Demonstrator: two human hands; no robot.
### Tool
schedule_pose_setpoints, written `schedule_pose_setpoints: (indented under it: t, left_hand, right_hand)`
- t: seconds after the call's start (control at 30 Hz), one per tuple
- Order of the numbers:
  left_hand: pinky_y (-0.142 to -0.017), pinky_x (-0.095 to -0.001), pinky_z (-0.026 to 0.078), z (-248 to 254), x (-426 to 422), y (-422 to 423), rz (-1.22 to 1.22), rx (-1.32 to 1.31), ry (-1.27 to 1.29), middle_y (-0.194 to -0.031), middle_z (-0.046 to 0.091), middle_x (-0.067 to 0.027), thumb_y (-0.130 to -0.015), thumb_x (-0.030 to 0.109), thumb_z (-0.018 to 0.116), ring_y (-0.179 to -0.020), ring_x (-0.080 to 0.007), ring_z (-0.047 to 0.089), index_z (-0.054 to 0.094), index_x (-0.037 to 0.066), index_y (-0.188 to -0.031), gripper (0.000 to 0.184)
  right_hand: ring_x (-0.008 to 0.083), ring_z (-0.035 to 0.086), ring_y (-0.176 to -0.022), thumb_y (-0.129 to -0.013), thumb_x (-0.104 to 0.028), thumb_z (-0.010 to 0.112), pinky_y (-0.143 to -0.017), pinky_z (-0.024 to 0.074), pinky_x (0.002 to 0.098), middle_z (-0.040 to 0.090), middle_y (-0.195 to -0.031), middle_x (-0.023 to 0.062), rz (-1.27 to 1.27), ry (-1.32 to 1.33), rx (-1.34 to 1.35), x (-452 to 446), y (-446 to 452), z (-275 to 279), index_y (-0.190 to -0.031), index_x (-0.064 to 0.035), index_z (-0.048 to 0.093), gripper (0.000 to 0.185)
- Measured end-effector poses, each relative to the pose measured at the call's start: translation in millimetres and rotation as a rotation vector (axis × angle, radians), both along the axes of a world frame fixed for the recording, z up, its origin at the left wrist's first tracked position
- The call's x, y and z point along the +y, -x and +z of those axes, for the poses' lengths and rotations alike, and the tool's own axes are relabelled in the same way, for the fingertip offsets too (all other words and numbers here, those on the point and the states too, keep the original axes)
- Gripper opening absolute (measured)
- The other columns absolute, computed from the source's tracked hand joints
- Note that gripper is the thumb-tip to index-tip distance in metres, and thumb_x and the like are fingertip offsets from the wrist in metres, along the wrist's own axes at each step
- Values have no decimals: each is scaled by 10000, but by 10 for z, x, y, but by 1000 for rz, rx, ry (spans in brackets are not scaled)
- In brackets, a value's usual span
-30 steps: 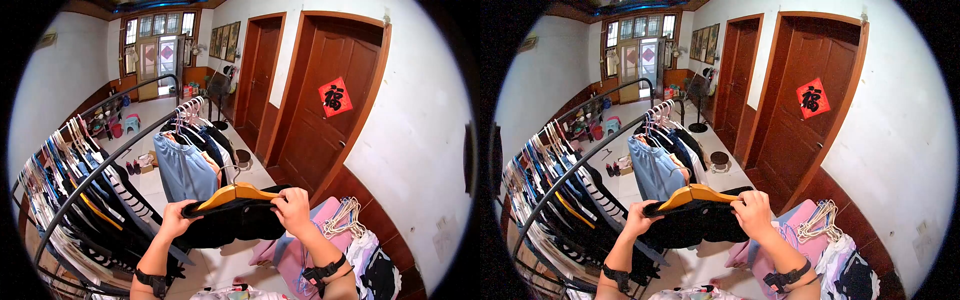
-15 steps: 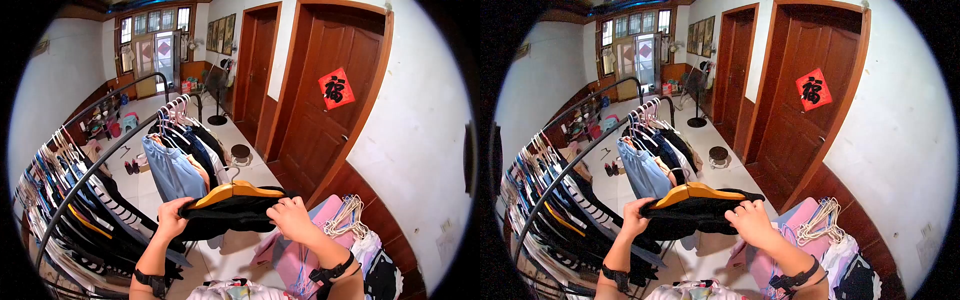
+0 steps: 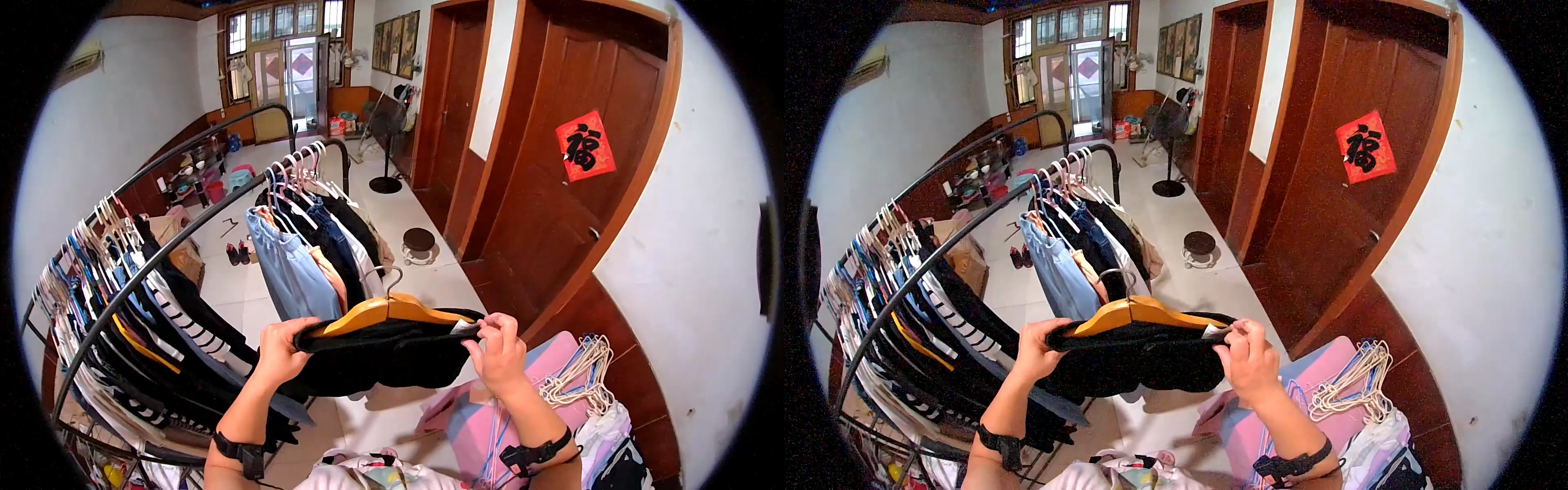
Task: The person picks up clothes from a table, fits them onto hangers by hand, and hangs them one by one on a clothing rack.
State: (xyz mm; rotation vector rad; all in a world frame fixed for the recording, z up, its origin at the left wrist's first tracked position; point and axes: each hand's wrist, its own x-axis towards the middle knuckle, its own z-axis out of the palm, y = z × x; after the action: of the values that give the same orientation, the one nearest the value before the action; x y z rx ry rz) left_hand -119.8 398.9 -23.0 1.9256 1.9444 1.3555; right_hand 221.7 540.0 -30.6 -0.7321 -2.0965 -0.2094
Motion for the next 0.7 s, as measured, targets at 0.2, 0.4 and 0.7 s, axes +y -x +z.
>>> schedule_pose_setpoints:
  t: [0.2,0.4,0.7]
  left_hand:
    - [-728,-292,532,-24,90,47,5,0,9,-843,717,-150,-677,-51,731,-803,-228,723,668,-23,-996,327]
    - [-722,-325,535,41,230,177,-26,-17,-47,-876,702,-154,-681,-11,710,-818,-330,695,688,58,-999,326]
    - [-714,-307,535,-78,439,665,-128,-81,27,-869,713,-140,-666,5,771,-799,-286,712,694,46,-986,332]
  right_hand:
    - [219,593,-836,-727,-119,671,-673,450,344,593,-893,29,62,-68,-251,96,75,93,-839,-105,594,136]
    - [235,579,-912,-751,-120,613,-743,428,374,619,-928,25,213,39,-374,133,203,164,-883,-107,588,136]
    - [347,543,-1032,-623,-324,838,-862,414,442,592,-1079,103,77,3,-169,109,320,569,-1165,-68,518,680]
